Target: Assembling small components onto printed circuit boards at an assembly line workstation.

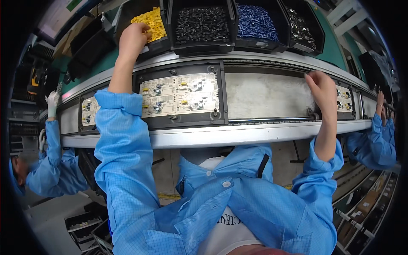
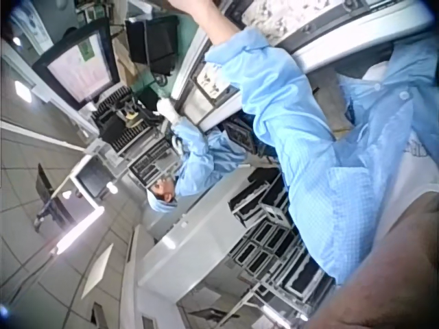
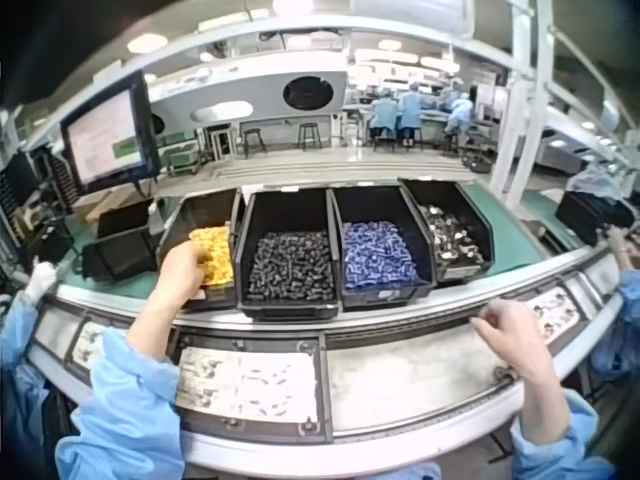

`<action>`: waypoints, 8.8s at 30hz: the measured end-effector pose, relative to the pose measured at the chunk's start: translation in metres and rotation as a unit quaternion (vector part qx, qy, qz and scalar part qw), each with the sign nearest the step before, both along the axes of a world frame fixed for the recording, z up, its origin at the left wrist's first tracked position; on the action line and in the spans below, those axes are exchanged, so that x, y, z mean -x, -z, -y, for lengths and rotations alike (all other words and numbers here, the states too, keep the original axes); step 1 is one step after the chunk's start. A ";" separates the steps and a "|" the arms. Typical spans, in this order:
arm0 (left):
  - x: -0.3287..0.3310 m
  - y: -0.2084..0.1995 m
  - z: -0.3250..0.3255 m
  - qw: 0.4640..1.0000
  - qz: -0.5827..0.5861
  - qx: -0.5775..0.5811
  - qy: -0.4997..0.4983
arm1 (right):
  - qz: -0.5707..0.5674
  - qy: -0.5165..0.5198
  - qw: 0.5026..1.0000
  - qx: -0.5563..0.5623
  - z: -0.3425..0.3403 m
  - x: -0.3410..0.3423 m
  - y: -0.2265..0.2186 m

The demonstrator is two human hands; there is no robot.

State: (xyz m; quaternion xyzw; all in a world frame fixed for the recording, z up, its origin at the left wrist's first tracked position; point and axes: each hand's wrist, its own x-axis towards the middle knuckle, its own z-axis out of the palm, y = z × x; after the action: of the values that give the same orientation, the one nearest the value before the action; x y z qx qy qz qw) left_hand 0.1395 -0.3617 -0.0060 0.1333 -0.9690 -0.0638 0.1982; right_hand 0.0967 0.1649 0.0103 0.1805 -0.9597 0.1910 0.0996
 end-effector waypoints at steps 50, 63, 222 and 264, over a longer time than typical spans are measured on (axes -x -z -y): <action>-0.082 0.021 -0.132 0.944 0.085 -0.251 0.199 | 0.620 -0.150 0.461 0.617 0.132 0.014 0.033; -0.091 0.007 -0.126 0.958 0.114 -0.163 0.208 | 0.578 -0.185 0.602 0.518 0.146 -0.014 0.026; -0.129 -0.005 -0.152 0.941 0.042 -0.027 0.336 | 0.450 -0.127 0.735 0.492 0.193 -0.046 -0.012; 0.000 -0.016 0.105 0.703 -0.297 -0.646 0.019 | 0.490 -0.128 0.714 0.483 0.181 -0.023 0.024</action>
State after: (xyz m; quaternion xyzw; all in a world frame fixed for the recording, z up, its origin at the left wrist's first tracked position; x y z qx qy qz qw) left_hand 0.1399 -0.4670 0.0095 0.1845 -0.5839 -0.7139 0.3396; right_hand 0.1201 -0.0164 -0.0133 0.1099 -0.6187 0.7015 -0.3361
